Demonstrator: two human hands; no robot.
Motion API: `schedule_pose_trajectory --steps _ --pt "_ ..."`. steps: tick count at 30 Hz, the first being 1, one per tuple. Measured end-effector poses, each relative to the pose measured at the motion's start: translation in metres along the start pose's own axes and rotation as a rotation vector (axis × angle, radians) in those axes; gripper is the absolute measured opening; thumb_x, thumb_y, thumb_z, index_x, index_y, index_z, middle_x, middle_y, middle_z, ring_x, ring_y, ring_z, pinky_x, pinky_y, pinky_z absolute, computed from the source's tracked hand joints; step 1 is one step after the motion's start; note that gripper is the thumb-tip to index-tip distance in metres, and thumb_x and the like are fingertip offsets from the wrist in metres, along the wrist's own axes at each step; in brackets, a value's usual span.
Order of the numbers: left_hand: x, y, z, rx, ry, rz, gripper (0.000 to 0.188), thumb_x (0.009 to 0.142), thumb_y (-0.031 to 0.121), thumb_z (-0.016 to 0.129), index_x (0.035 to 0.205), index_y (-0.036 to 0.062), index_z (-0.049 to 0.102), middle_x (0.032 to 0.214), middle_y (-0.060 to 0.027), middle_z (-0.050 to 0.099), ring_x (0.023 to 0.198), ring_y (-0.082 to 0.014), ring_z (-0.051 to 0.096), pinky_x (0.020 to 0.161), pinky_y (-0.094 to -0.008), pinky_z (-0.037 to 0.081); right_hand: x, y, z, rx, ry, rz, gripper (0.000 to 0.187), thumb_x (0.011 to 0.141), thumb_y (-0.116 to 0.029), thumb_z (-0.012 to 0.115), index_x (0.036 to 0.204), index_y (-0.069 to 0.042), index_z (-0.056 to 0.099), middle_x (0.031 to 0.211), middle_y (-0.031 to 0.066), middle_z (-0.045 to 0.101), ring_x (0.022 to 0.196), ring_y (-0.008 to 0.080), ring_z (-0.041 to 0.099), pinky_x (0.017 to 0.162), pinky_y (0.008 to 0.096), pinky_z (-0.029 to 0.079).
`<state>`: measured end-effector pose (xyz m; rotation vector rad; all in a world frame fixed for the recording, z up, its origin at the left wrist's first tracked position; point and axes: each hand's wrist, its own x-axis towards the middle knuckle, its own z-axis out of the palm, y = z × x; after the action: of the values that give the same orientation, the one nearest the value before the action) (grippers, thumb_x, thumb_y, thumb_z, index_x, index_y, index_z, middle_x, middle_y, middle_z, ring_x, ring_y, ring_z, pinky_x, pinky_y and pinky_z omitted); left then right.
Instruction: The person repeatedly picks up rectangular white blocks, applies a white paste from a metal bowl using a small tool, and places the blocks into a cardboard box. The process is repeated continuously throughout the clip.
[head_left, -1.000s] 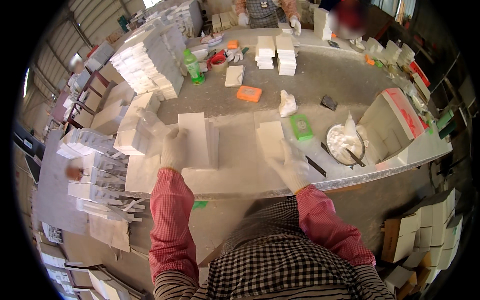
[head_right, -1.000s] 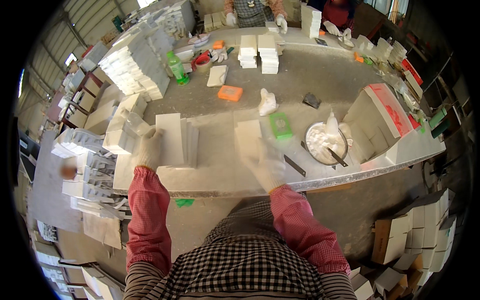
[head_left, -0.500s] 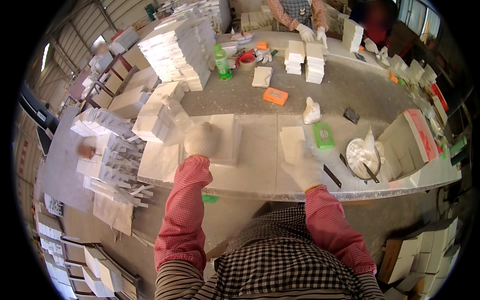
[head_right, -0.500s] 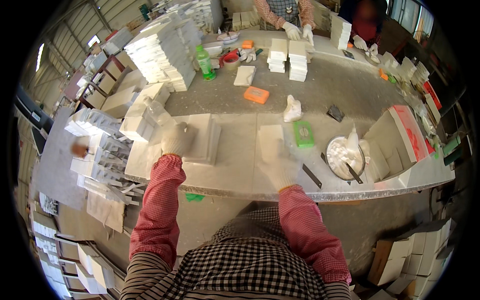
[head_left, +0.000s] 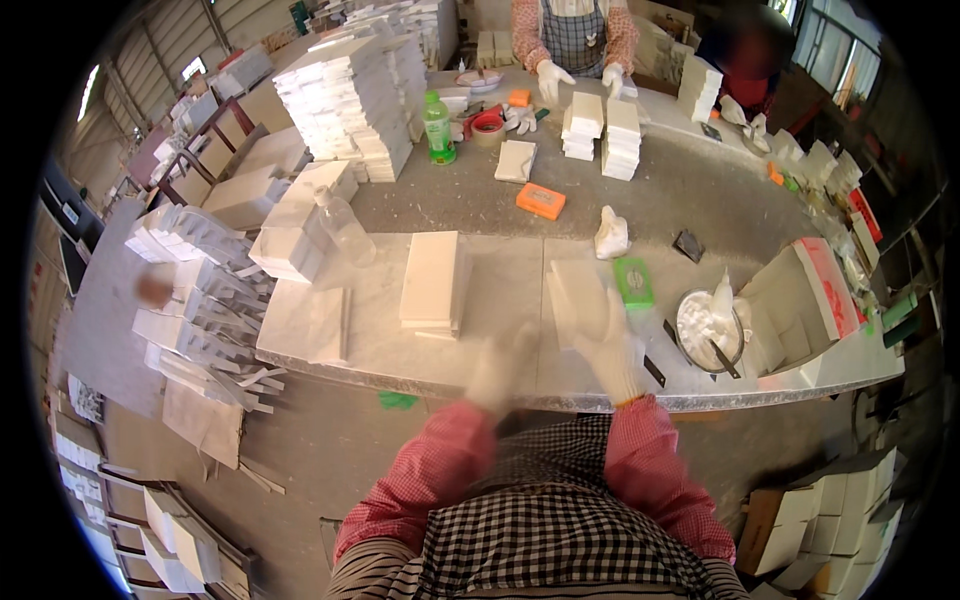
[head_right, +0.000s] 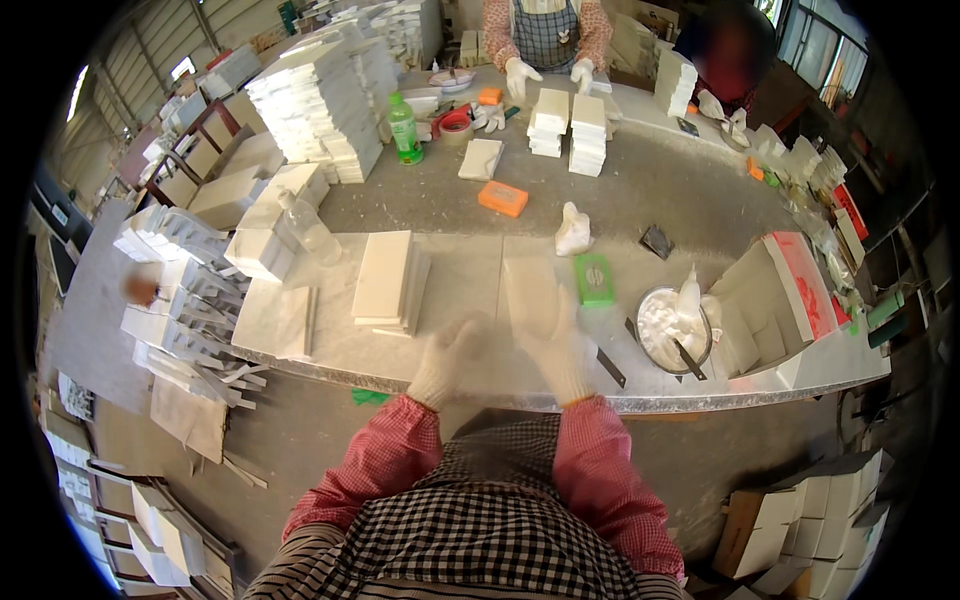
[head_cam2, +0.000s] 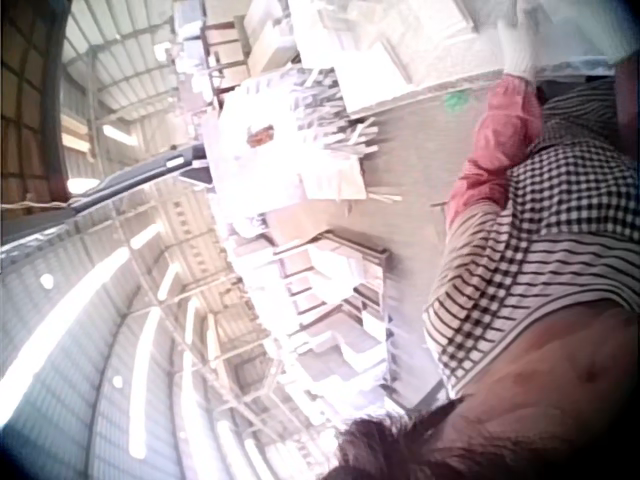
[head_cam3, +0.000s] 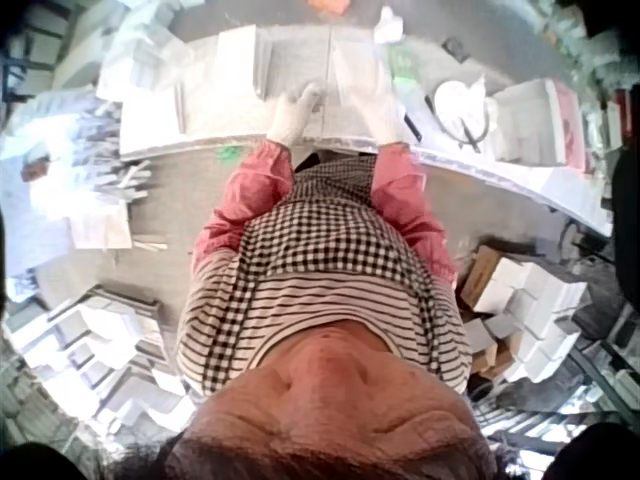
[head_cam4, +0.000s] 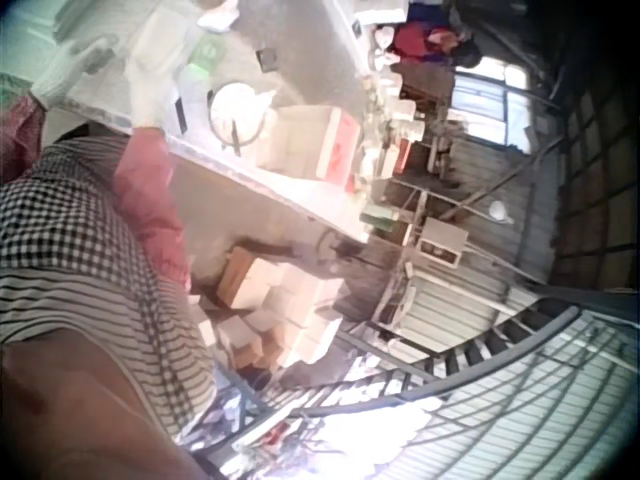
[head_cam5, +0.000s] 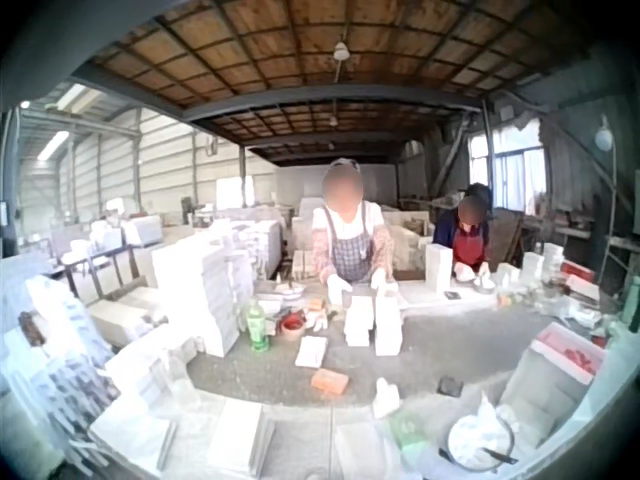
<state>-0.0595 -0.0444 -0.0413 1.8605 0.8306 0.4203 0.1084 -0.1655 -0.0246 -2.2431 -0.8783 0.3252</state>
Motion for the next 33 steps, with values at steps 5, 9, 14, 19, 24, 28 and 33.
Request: schedule_pose_trajectory --steps 5,9,14,19,24,28,33 --pt "0.023 -0.015 0.035 -1.209 -0.304 -0.163 0.084 0.103 0.070 0.040 0.158 0.0054 0.036 0.155 -0.0143 0.049 0.142 -0.0306 0.049 0.114 -0.0473 0.045 -0.055 -0.031 0.000 0.188 0.019 -0.123 0.097 0.082 -0.042 0.084 0.159 -0.006 0.036 0.144 0.0270 0.058 0.121 0.0414 0.065 0.098 0.0452 0.055" --pt "0.004 0.019 0.023 -1.592 -0.354 -0.184 0.093 0.101 0.078 0.032 0.157 0.0043 0.038 0.155 -0.0158 0.048 0.141 -0.0333 0.048 0.116 -0.0498 0.043 -0.082 -0.047 0.005 -0.088 0.073 -0.446 0.086 0.088 -0.045 0.076 0.153 0.000 0.043 0.149 0.0249 0.054 0.132 0.0425 0.055 0.109 0.0553 0.043" --pt "-0.009 0.023 0.046 -1.578 -0.076 -0.235 0.086 0.104 0.072 0.034 0.158 0.0054 0.036 0.156 -0.0172 0.047 0.143 -0.0340 0.047 0.118 -0.0487 0.042 -0.081 -0.052 0.013 -0.205 -0.047 -0.769 0.069 0.095 -0.041 0.065 0.146 0.003 0.053 0.155 0.0254 0.047 0.142 0.0455 0.044 0.118 0.0642 0.027" --pt "-0.027 -0.003 0.070 -1.328 -0.126 -0.157 0.084 0.106 0.070 0.031 0.159 0.0062 0.035 0.158 -0.0169 0.045 0.144 -0.0321 0.045 0.119 -0.0465 0.041 -0.049 -0.058 0.017 -0.256 0.053 -0.822 0.071 0.094 -0.048 0.063 0.149 -0.004 0.052 0.153 0.0180 0.050 0.145 0.0389 0.042 0.118 0.0615 0.028" --pt "-0.035 -0.020 0.084 -1.254 -0.146 -0.129 0.082 0.107 0.069 0.028 0.160 0.0069 0.034 0.159 -0.0167 0.043 0.145 -0.0301 0.044 0.119 -0.0443 0.041 -0.011 -0.051 0.019 -0.318 0.053 -0.688 0.064 0.098 -0.049 0.059 0.147 -0.008 0.056 0.150 0.0176 0.054 0.146 0.0368 0.041 0.122 0.0526 0.028" --pt "-0.029 -0.009 0.063 -1.441 -0.376 -0.263 0.084 0.106 0.071 0.025 0.161 0.0068 0.033 0.158 -0.0181 0.044 0.140 -0.0312 0.049 0.115 -0.0444 0.045 0.002 -0.046 0.008 -0.243 0.097 -0.584 0.048 0.100 -0.044 0.057 0.135 -0.011 0.064 0.143 0.0131 0.060 0.134 0.0358 0.052 0.112 0.0491 0.040" --pt "-0.027 0.008 0.029 -1.461 -0.628 -0.242 0.093 0.102 0.078 0.027 0.159 0.0056 0.036 0.150 -0.0230 0.052 0.122 -0.0384 0.062 0.101 -0.0510 0.056 0.025 -0.057 -0.039 -0.351 -0.336 -0.354 0.040 0.105 -0.040 0.049 0.117 -0.008 0.070 0.114 0.0152 0.074 0.105 0.0381 0.066 0.098 0.0441 0.049"
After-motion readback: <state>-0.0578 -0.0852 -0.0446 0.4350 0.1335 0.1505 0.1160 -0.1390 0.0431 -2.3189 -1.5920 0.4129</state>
